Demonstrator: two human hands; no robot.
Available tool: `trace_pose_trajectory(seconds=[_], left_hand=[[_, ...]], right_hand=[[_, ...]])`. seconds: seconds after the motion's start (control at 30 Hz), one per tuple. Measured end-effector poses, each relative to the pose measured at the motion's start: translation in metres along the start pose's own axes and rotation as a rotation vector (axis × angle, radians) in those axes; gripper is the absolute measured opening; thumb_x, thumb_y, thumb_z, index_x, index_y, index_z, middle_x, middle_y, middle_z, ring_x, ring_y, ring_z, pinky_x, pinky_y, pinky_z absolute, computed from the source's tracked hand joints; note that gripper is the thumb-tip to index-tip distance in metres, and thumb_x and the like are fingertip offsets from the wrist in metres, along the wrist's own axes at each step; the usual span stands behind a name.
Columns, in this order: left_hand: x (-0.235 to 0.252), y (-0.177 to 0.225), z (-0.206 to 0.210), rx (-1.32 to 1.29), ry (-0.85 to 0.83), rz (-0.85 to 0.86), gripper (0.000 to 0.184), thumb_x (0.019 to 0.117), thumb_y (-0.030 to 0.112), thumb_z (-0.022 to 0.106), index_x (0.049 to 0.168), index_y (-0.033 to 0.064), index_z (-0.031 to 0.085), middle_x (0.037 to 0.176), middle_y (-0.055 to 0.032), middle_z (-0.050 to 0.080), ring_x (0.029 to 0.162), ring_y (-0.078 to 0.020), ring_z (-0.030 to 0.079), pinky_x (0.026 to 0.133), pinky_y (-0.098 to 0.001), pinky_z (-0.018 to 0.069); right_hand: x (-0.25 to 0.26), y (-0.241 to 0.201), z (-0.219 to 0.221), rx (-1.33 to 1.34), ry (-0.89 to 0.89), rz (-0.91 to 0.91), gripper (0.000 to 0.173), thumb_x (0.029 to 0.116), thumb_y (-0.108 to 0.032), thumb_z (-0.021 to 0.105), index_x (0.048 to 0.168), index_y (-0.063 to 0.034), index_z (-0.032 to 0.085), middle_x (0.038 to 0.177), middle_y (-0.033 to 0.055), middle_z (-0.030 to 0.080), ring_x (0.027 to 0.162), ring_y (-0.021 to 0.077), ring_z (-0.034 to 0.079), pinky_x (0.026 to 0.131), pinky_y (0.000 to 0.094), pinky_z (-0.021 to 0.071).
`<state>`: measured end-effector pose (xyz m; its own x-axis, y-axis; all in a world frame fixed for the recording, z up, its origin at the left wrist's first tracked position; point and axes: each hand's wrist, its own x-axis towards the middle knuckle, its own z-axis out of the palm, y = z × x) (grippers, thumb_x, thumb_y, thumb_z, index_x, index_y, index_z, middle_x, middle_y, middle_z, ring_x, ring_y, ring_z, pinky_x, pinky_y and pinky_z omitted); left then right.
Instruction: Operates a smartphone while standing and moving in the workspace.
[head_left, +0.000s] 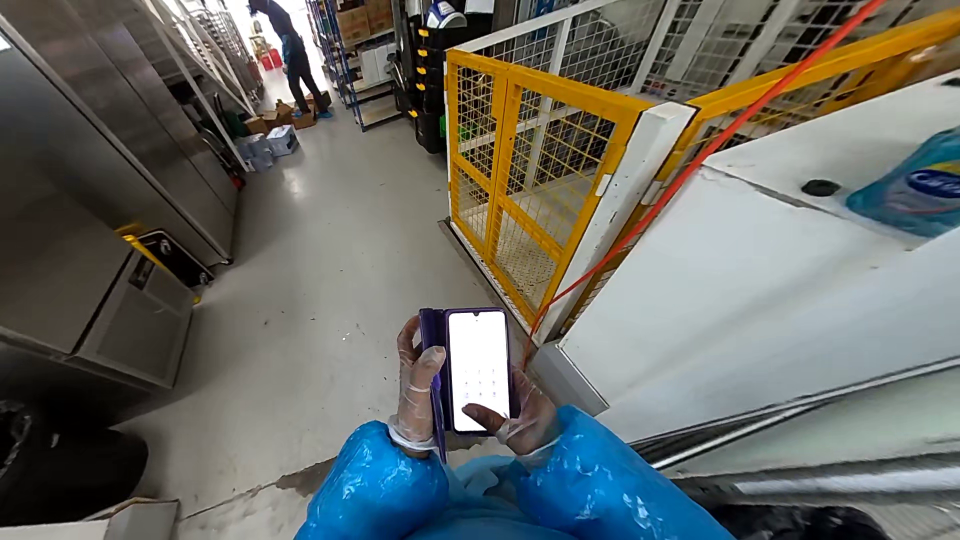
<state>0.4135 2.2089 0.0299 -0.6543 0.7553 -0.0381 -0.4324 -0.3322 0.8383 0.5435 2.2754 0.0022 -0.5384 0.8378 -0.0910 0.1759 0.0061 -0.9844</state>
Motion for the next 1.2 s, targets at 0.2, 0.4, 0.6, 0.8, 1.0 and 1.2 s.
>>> trace_pose_trajectory(seconds=[0.2,0.4,0.6,0.8,1.0,1.2], left_hand=[[0.000,0.000,-0.002,-0.022,-0.020,0.005,0.105,0.0617,0.059,0.087,0.145,0.0188,0.038,0.102,-0.0008,0.071,0.085,-0.0082,0.072,0.074,-0.0283,0.0613],[0.000,0.001,-0.005,-0.007,-0.015,0.017,0.105,0.0608,0.061,0.086,0.145,0.0195,0.040,0.106,0.0005,0.070,0.088,-0.0071,0.071,0.075,-0.0272,0.0607],[-0.001,0.000,-0.004,-0.047,-0.032,0.028,0.099,0.0634,0.057,0.087,0.143,0.0205,0.042,0.104,0.0002,0.071,0.087,-0.0076,0.071,0.074,-0.0280,0.0611],[-0.002,-0.001,-0.004,-0.044,-0.033,0.025,0.099,0.0631,0.058,0.088,0.142,0.0204,0.042,0.102,0.0005,0.071,0.085,-0.0081,0.072,0.073,-0.0280,0.0614],[-0.007,0.002,0.001,-0.019,-0.023,0.000,0.105,0.0600,0.060,0.088,0.145,0.0206,0.039,0.105,0.0013,0.071,0.087,-0.0067,0.071,0.074,-0.0267,0.0610],[-0.009,-0.001,0.003,-0.012,-0.035,-0.022,0.108,0.0593,0.062,0.087,0.146,0.0209,0.036,0.105,0.0013,0.070,0.087,-0.0063,0.071,0.075,-0.0265,0.0605]], right_hand=[[-0.003,0.002,-0.002,0.063,-0.012,-0.046,0.078,0.0698,-0.026,0.087,0.132,0.0047,0.053,0.104,0.0047,0.074,0.092,0.0025,0.071,0.085,0.0212,0.0588],[-0.009,0.002,-0.009,0.206,0.025,-0.057,0.032,0.0847,-0.008,0.067,0.113,0.0064,0.065,0.088,-0.0020,0.075,0.079,-0.0030,0.069,0.076,0.0161,0.0576],[-0.011,-0.002,-0.007,0.149,0.003,-0.012,0.038,0.0804,-0.006,0.077,0.115,0.0044,0.064,0.090,0.0004,0.076,0.082,0.0011,0.072,0.079,0.0184,0.0594],[-0.012,0.003,-0.006,0.137,0.003,-0.067,0.044,0.0774,-0.010,0.079,0.117,0.0041,0.063,0.092,0.0003,0.077,0.083,0.0009,0.072,0.080,0.0184,0.0593],[-0.006,0.007,-0.011,0.214,0.080,-0.034,0.012,0.0872,-0.015,0.065,0.093,-0.0046,0.069,0.073,-0.0086,0.070,0.065,-0.0032,0.066,0.063,0.0170,0.0565],[-0.005,-0.002,-0.010,0.232,0.164,0.035,0.014,0.0917,-0.004,0.063,0.078,-0.0066,0.066,0.063,-0.0087,0.066,0.057,-0.0043,0.062,0.056,0.0149,0.0522]])
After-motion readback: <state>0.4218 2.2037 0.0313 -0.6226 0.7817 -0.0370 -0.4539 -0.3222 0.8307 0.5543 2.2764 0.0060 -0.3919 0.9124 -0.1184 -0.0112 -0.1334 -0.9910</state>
